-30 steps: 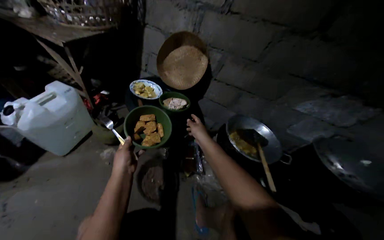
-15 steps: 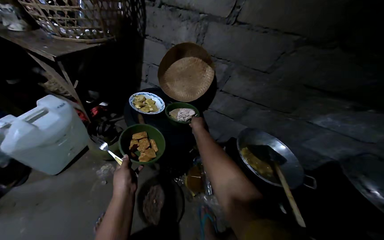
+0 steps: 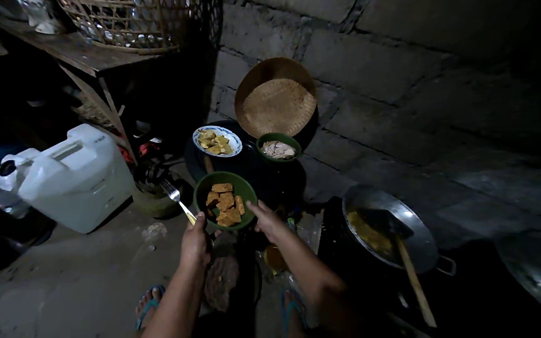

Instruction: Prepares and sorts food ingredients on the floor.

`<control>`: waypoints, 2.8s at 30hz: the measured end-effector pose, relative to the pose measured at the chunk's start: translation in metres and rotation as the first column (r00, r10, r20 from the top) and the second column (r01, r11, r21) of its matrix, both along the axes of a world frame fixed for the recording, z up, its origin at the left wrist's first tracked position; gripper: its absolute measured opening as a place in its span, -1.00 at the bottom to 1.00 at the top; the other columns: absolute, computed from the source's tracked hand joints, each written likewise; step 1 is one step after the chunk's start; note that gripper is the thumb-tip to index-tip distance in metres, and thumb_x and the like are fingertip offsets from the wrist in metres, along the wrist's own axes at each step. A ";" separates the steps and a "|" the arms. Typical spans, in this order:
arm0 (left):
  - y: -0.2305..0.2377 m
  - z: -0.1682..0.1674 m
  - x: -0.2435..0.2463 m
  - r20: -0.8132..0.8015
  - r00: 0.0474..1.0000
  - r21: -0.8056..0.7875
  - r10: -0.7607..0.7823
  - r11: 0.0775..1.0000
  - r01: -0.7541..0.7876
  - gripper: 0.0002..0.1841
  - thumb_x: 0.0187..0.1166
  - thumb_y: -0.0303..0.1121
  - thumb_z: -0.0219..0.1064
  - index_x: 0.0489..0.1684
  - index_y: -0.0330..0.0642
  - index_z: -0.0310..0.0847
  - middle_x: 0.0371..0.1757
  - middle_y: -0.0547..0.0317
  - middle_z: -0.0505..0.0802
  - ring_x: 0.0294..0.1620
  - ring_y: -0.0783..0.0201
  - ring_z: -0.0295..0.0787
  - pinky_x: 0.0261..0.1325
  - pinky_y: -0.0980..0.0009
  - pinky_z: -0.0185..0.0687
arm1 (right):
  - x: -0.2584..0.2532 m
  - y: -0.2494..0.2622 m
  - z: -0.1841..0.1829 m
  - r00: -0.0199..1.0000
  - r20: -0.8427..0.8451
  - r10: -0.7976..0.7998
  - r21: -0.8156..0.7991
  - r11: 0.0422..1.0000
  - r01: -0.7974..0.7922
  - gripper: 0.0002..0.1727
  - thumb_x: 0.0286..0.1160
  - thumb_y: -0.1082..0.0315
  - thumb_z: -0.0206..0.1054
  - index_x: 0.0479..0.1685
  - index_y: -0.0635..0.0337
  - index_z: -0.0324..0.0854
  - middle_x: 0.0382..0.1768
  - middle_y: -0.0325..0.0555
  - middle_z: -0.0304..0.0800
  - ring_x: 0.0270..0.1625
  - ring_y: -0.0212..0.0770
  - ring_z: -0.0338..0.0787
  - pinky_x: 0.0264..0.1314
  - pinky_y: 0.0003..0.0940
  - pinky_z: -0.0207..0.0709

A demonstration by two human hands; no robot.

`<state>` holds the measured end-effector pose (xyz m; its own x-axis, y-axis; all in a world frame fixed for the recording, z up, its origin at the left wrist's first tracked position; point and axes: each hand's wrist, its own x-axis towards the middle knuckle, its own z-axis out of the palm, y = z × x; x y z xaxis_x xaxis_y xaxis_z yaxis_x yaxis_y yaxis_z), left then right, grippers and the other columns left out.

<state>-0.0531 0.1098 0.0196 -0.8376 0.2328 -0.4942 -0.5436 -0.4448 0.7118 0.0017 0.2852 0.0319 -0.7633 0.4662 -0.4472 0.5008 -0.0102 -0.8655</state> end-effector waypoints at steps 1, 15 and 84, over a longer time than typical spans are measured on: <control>0.000 0.000 0.003 0.003 1.000 0.012 -0.005 1.000 0.005 -0.59 0.89 -0.24 0.01 0.58 -0.25 0.27 0.30 -0.13 0.67 0.18 0.04 0.75 -0.02 0.08 0.78 | 0.001 -0.006 -0.001 0.999 -0.008 -0.044 -0.031 0.999 0.044 -0.38 0.88 0.12 0.08 0.84 0.06 0.10 0.52 0.19 0.51 0.17 -0.02 0.71 -0.01 -0.17 0.61; -0.041 -0.004 -0.004 -0.075 0.994 -0.043 0.073 0.996 -0.077 -0.50 0.89 -0.14 0.00 0.73 -0.12 0.27 0.69 -0.09 0.44 0.61 -0.02 0.44 0.45 -0.02 0.51 | -0.069 0.034 0.003 0.879 -0.134 -0.458 -0.153 0.886 0.438 -0.41 0.91 0.10 0.03 0.73 0.30 0.15 0.46 0.31 0.47 0.01 -0.01 0.80 0.00 -0.25 0.74; -0.196 -0.013 0.061 0.295 0.939 0.249 0.175 0.935 -0.253 -0.52 0.92 -0.09 -0.20 0.58 -0.04 0.48 0.47 -0.08 0.74 0.51 -0.09 0.66 0.52 0.00 0.59 | 0.034 -0.107 -0.366 0.635 0.750 0.184 0.274 0.788 -0.552 -0.41 0.80 -0.06 0.10 0.68 0.03 0.40 0.38 0.13 0.75 0.43 0.10 0.74 0.48 0.14 0.57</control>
<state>0.0082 -0.0866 0.0062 -0.7308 0.2234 -0.6450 -0.5634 -0.7309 0.3851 0.0357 0.1786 -0.3345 -0.5006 0.4892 -0.7141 0.7915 0.5929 -0.1487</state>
